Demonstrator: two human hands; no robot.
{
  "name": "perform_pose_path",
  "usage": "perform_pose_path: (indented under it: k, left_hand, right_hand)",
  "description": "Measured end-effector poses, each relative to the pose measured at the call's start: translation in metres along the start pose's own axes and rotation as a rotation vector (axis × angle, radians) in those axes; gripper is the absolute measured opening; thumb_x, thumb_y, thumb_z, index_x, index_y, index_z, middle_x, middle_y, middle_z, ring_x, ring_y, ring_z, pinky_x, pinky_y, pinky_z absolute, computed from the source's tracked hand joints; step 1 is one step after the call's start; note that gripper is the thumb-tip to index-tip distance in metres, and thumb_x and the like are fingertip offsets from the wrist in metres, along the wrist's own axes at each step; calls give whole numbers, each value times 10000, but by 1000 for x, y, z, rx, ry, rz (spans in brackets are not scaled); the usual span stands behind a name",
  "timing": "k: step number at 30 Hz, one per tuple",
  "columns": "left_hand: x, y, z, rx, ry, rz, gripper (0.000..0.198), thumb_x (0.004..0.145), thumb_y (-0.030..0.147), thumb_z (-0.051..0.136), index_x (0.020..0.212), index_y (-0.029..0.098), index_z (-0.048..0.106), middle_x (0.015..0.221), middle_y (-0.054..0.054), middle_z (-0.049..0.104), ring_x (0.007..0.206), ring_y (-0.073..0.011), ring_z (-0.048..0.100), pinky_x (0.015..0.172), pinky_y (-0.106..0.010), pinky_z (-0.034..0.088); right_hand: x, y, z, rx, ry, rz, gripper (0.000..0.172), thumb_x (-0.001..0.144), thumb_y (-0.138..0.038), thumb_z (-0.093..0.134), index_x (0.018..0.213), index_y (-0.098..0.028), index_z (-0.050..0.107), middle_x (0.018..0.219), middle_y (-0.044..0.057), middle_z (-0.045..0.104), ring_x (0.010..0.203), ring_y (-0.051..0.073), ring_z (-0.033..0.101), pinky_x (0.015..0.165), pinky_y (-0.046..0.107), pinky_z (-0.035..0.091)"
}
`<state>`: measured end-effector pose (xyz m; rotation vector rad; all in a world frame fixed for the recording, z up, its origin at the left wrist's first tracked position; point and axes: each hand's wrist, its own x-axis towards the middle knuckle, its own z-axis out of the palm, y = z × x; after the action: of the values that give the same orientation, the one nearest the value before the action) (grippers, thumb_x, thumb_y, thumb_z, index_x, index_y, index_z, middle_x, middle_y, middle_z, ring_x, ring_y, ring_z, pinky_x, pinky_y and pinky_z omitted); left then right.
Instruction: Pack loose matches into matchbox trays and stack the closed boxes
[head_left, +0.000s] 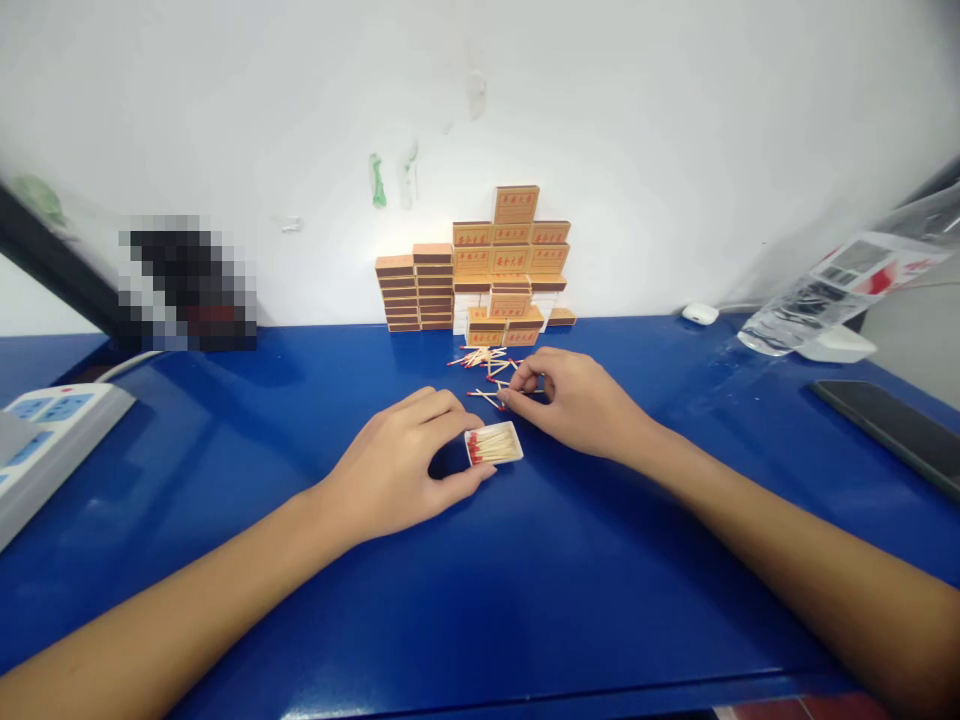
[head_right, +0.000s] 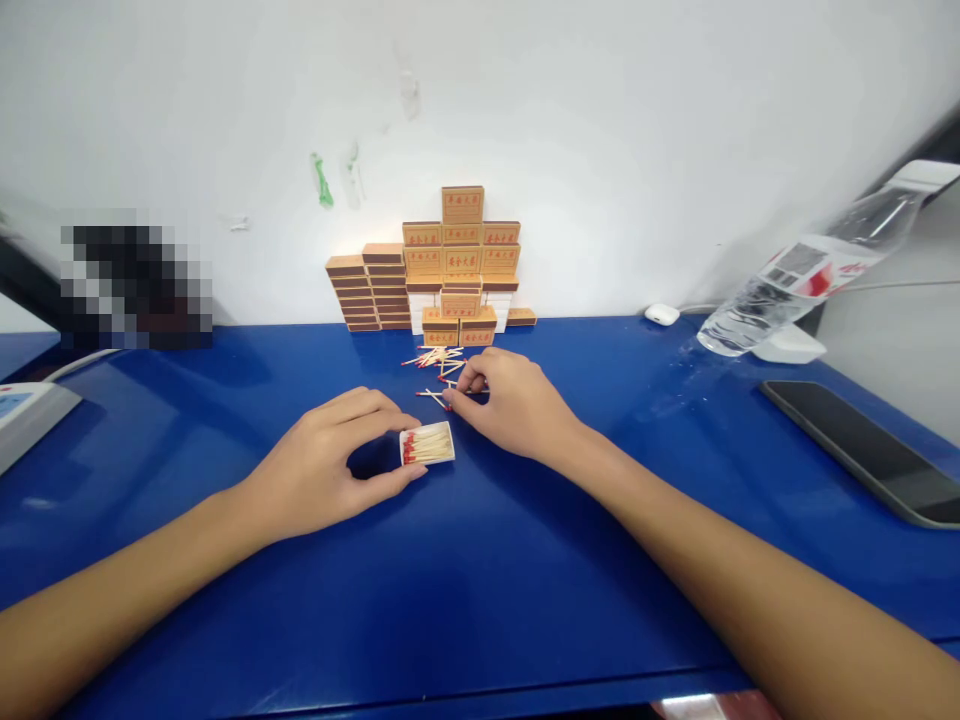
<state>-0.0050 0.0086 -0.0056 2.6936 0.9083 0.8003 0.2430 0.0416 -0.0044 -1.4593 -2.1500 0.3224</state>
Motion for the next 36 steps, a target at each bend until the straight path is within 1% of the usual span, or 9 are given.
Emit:
perform_pose_path:
  k: [3, 5, 8, 12, 16, 19, 24, 29, 36]
  left_hand:
    - [0, -2, 1, -9, -30, -27, 212, 957, 338, 727, 1125, 208, 723, 1050, -68, 712, 965, -239, 658, 863, -401, 560]
    - [0, -2, 2, -24, -42, -29, 224, 955, 341, 731, 1130, 202, 725, 1051, -71, 713, 965, -241, 657, 868, -410, 563]
    - [-1, -3, 3, -37, -45, -32, 237, 950, 338, 737, 1136, 191, 726, 1059, -72, 715, 955, -238, 652, 872, -417, 564]
    - [-1, -2, 3, -34, -47, -50, 234, 947, 336, 741, 1128, 189, 734, 1046, -66, 712, 950, -238, 647, 871, -420, 560]
    - [0, -3, 4, -32, -52, -49, 231, 945, 342, 743, 1119, 191, 736, 1042, -66, 713, 944, -240, 649, 864, -417, 558]
    - [0, -3, 4, -28, -47, -52, 225, 945, 341, 741, 1124, 204, 733, 1047, -66, 717, 950, -243, 653, 872, -413, 556]
    - [0, -2, 4, -33, -51, -59, 238, 941, 341, 747, 1128, 195, 732, 1042, -69, 717, 945, -245, 648, 877, -413, 548]
    - [-1, -4, 4, -31, -45, -70, 224, 940, 335, 745, 1113, 193, 741, 1012, -65, 709, 915, -239, 631, 850, -410, 541]
    - [0, -4, 6, -60, -19, -51, 231, 936, 326, 752, 1119, 185, 737, 1020, -66, 715, 913, -237, 637, 844, -399, 537]
  right_hand:
    - [1, 0, 9, -29, 15, 20, 161, 955, -299, 638, 847, -190, 688, 898, 48, 686, 770, 183, 603, 722, 329, 431]
    - [3, 3, 8, -50, 9, -52, 124, 976, -206, 569, 916, -182, 675, 970, 66, 678, 806, 187, 604, 751, 333, 440]
    - [6, 11, 4, -39, -28, -177, 162, 990, -142, 515, 1009, -187, 670, 1048, 80, 655, 858, 195, 606, 779, 334, 454]
    - [8, 11, 2, -8, -66, -224, 149, 1023, -206, 541, 1021, -189, 689, 1051, 84, 629, 891, 207, 612, 807, 349, 475]
    - [10, 2, 3, -8, -118, -235, 112, 1012, -241, 612, 948, -179, 680, 1008, 82, 617, 952, 228, 614, 874, 373, 485]
    - [11, -1, 0, -7, -150, -226, 139, 1027, -222, 578, 921, -185, 660, 993, 77, 611, 941, 222, 607, 863, 366, 484]
    - [11, -1, -4, 2, -118, -223, 108, 1026, -216, 578, 958, -184, 655, 1039, 90, 621, 954, 221, 607, 874, 370, 484]
    - [12, -5, 3, 0, -191, -231, 153, 1038, -239, 569, 919, -185, 648, 1001, 87, 619, 964, 235, 595, 867, 376, 479]
    - [17, 15, -13, 42, -176, -247, 122, 1036, -196, 527, 946, -203, 608, 978, 73, 647, 882, 218, 595, 792, 345, 461]
